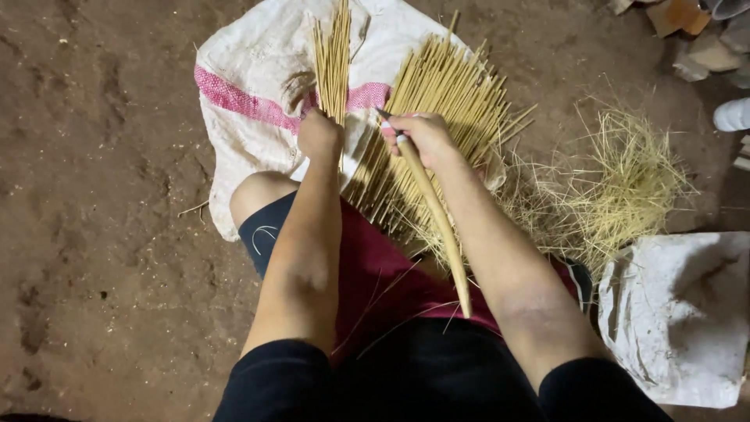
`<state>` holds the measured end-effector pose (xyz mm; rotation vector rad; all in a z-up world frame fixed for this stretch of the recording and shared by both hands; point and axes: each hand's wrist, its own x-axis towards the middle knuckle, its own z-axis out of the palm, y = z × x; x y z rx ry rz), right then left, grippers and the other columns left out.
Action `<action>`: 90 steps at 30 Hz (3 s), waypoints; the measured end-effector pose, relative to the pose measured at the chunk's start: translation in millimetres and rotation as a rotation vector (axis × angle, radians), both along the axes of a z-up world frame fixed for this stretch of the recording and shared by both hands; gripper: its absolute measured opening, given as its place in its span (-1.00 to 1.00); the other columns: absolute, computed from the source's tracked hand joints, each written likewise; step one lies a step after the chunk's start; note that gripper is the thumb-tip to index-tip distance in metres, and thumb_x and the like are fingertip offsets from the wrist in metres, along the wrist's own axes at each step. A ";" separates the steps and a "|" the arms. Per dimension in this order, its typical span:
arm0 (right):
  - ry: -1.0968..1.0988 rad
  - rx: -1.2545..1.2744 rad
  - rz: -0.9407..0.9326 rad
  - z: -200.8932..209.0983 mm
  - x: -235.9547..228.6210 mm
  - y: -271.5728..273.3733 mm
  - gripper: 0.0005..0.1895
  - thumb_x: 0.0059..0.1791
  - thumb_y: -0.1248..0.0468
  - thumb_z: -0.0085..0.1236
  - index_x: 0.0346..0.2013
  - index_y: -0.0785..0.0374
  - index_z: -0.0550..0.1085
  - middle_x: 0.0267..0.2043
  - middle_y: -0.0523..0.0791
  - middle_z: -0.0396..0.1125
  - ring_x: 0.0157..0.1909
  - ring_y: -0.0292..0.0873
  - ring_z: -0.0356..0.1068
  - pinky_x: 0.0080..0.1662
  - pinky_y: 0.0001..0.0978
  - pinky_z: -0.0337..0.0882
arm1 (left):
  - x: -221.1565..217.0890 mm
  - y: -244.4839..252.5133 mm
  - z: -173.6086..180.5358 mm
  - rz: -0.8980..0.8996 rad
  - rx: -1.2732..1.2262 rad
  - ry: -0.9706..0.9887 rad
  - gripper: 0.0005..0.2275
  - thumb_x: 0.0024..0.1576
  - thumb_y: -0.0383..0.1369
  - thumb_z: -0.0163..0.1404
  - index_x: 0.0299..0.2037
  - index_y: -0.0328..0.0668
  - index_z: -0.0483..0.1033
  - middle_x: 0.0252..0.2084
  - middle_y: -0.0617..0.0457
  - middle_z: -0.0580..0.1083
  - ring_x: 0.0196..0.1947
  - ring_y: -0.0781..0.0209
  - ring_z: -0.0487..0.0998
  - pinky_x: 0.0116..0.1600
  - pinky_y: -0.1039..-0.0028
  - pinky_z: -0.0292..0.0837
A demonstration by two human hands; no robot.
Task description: Using a knife to strip thin fibers from a wooden stick while sitting on a sack of materials.
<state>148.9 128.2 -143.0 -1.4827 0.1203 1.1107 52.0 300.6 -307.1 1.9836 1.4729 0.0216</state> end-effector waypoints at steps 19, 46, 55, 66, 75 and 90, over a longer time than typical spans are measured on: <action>-0.036 -0.020 -0.149 12.7 43.9 -98.9 -0.79 -0.09 0.27 0.29 -0.30 0.34 0.48 -0.50 -0.12 0.31 -0.50 -0.22 0.39 -0.52 -0.42 0.49 | 43.3 -87.3 35.8 -0.354 -0.108 -0.177 -0.82 0.14 -0.20 0.05 -0.12 0.07 0.63 -0.19 -0.09 0.62 -0.01 -0.18 0.62 0.09 0.08 0.54; 0.034 0.133 -0.476 11.5 14.7 -275.8 -0.76 -0.07 0.31 0.26 -0.23 0.42 0.46 -0.42 -0.02 0.37 -0.53 -0.21 0.38 -0.55 -0.35 0.48 | 42.7 -234.9 103.8 -0.546 -0.200 -0.178 -0.83 0.17 -0.31 -0.07 -0.19 -0.17 0.55 -0.25 -0.18 0.60 -0.10 -0.25 0.63 -0.02 0.00 0.53; -0.154 0.358 -0.619 126.4 -24.2 -306.3 -0.77 -0.07 0.37 0.23 -0.18 0.42 0.46 -0.47 0.02 0.32 -0.63 -0.06 0.38 -0.58 -0.20 0.48 | -20.7 -285.5 261.1 -0.800 -0.570 -0.694 -0.85 0.27 -0.55 -0.14 -0.14 -0.31 0.54 -0.42 -0.04 0.44 -0.46 0.23 0.41 -0.32 0.45 0.39; -0.339 0.353 -0.125 212.6 -57.5 -333.4 -0.79 -0.03 0.53 0.01 -0.12 0.57 0.49 -0.40 0.16 0.42 -0.62 -0.06 0.47 -0.55 -0.18 0.58 | -38.6 -321.9 330.6 -1.116 -0.046 -0.729 -0.78 0.32 -0.44 -0.12 -0.17 -0.34 0.63 -0.63 -0.11 0.52 -0.70 0.15 0.49 -0.51 0.47 0.40; -0.378 -0.122 -0.348 269.1 -26.3 -386.0 -0.72 0.05 0.48 -0.05 0.01 0.32 0.52 -0.01 0.03 0.49 -0.58 -0.20 0.37 -0.52 -0.46 0.48 | -89.8 -299.4 314.8 -1.245 0.081 -0.730 -0.81 0.31 -0.38 -0.11 -0.04 -0.15 0.58 -0.51 0.17 0.54 -0.76 0.48 0.34 -0.73 0.63 0.22; -0.607 0.145 0.209 229.7 -54.0 -351.9 -0.67 0.05 0.45 -0.06 0.12 0.35 0.40 0.21 0.09 0.33 -0.52 -0.29 0.56 -0.48 -0.71 0.69 | -65.7 -313.4 326.0 -1.178 -0.196 -0.680 -0.77 0.35 -0.34 -0.20 -0.13 -0.16 0.57 -0.67 0.22 0.27 -0.75 0.41 0.25 -0.64 0.51 0.15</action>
